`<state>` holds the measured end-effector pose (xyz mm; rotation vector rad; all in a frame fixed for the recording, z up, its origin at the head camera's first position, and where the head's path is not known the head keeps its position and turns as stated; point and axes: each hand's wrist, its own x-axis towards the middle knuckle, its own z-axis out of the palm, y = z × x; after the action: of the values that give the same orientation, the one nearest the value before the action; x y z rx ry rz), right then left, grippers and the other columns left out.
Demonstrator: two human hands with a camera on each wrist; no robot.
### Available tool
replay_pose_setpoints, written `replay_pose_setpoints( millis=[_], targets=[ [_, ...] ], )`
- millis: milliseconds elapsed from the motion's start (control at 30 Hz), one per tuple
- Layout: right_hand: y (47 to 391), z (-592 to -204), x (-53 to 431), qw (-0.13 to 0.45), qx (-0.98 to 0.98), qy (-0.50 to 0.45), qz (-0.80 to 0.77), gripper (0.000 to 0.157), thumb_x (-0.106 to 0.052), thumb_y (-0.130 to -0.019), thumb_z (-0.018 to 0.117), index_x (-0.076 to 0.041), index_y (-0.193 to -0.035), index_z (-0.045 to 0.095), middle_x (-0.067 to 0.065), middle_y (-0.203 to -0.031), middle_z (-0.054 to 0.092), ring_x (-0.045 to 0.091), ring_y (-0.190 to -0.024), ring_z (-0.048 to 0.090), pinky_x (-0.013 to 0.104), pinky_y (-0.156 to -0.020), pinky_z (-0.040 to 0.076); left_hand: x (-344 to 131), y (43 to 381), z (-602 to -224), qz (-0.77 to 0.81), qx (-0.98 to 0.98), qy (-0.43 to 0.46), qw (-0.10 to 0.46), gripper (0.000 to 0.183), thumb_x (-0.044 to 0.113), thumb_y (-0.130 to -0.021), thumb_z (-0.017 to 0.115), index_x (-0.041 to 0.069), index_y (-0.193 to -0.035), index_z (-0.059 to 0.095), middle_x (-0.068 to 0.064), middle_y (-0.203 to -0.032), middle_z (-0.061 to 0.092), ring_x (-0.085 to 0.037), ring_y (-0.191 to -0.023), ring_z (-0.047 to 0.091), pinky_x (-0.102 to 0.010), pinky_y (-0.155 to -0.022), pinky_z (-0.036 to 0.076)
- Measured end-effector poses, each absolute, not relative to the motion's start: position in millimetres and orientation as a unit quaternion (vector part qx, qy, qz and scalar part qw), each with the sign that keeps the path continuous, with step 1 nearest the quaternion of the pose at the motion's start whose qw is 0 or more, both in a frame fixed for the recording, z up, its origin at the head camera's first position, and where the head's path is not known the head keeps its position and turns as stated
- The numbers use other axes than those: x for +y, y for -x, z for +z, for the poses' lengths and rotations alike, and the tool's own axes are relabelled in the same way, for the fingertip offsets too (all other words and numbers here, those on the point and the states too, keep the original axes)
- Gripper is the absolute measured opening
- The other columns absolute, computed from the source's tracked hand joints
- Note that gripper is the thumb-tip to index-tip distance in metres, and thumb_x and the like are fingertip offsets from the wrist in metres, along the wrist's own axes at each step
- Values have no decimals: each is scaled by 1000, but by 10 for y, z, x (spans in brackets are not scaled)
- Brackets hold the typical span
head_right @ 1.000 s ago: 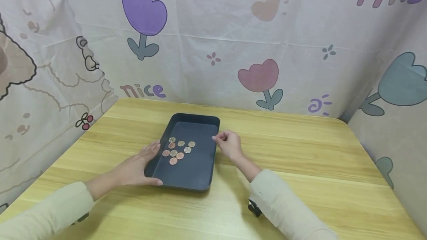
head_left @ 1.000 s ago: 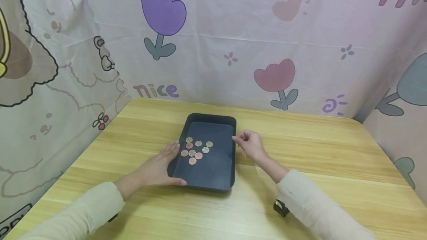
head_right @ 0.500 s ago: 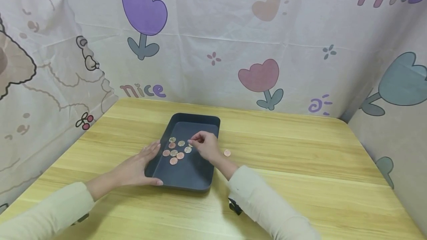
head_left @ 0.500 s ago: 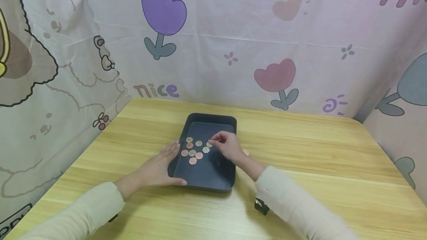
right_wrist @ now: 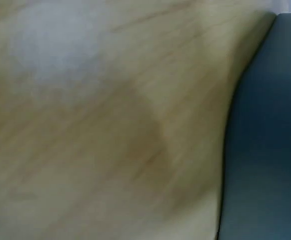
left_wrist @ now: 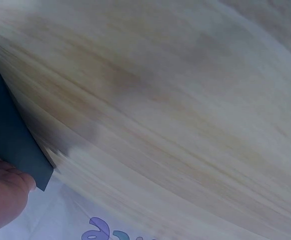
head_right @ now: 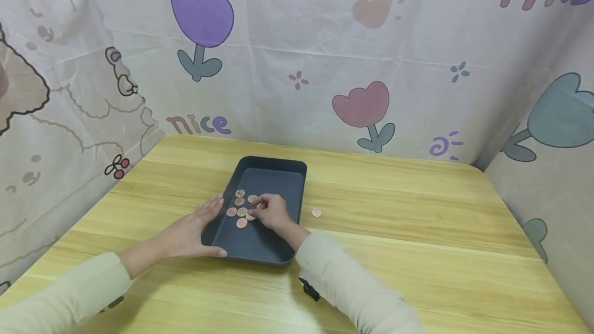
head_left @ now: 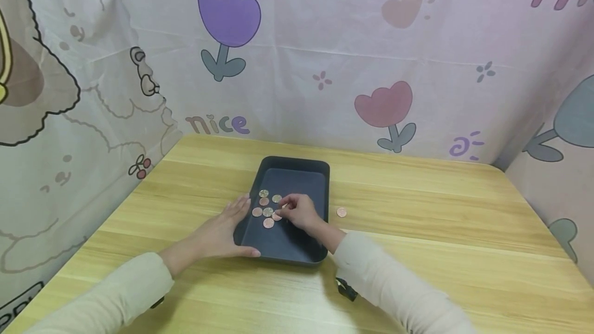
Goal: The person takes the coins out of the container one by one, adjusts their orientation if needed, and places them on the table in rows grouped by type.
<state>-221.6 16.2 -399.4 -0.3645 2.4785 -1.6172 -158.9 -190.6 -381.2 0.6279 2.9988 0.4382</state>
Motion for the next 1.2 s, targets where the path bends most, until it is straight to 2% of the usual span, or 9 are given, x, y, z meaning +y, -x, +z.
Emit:
replay_pose_setpoints(
  millis=[267, 600, 800, 1100, 1200],
  targets=[
    [2226, -4035, 136, 74, 863, 121, -485, 16, -10, -74, 72, 0, -86, 67, -2, -58, 49, 6, -50, 43, 15, -45, 35, -1907, 1588, -3813, 148, 967, -204, 22, 118, 78, -59, 56, 2, -143, 22, -12, -152, 14, -41, -135, 20, -54, -105, 30],
    [2172, -4030, 106, 21, 886, 169, -432, 13, -6, -72, 73, 1, -81, 65, 3, -60, 52, 6, -53, 42, 15, -48, 35, -1901, 1588, -3800, 146, 967, -206, 23, 117, 77, -60, 57, 1, -142, 22, -13, -152, 14, -38, -136, 20, -51, -107, 29],
    [2149, -4007, 82, 14, 903, 188, -387, 10, -7, -74, 72, -2, -79, 65, 2, -64, 51, 6, -55, 42, 16, -49, 36, -1903, 1595, -3810, 148, 967, -208, 21, 118, 78, -59, 57, 1, -142, 22, -12, -152, 14, -36, -137, 19, -50, -108, 28],
    [2124, -3987, 42, 16, 925, 185, -331, 13, -11, -79, 68, -2, -87, 62, 2, -61, 53, 8, -56, 45, 18, -50, 39, -1906, 1586, -3808, 155, 965, -209, 19, 118, 77, -59, 58, 1, -142, 22, -12, -152, 15, -33, -138, 18, -48, -110, 25],
    [2121, -3988, 37, 12, 928, 183, -324, 13, -13, -78, 69, -3, -82, 62, 1, -60, 53, 8, -55, 45, 18, -50, 38, -1906, 1582, -3804, 157, 965, -210, 20, 118, 77, -59, 58, 0, -142, 22, -12, -152, 15, -32, -139, 18, -46, -111, 24]
  ],
)
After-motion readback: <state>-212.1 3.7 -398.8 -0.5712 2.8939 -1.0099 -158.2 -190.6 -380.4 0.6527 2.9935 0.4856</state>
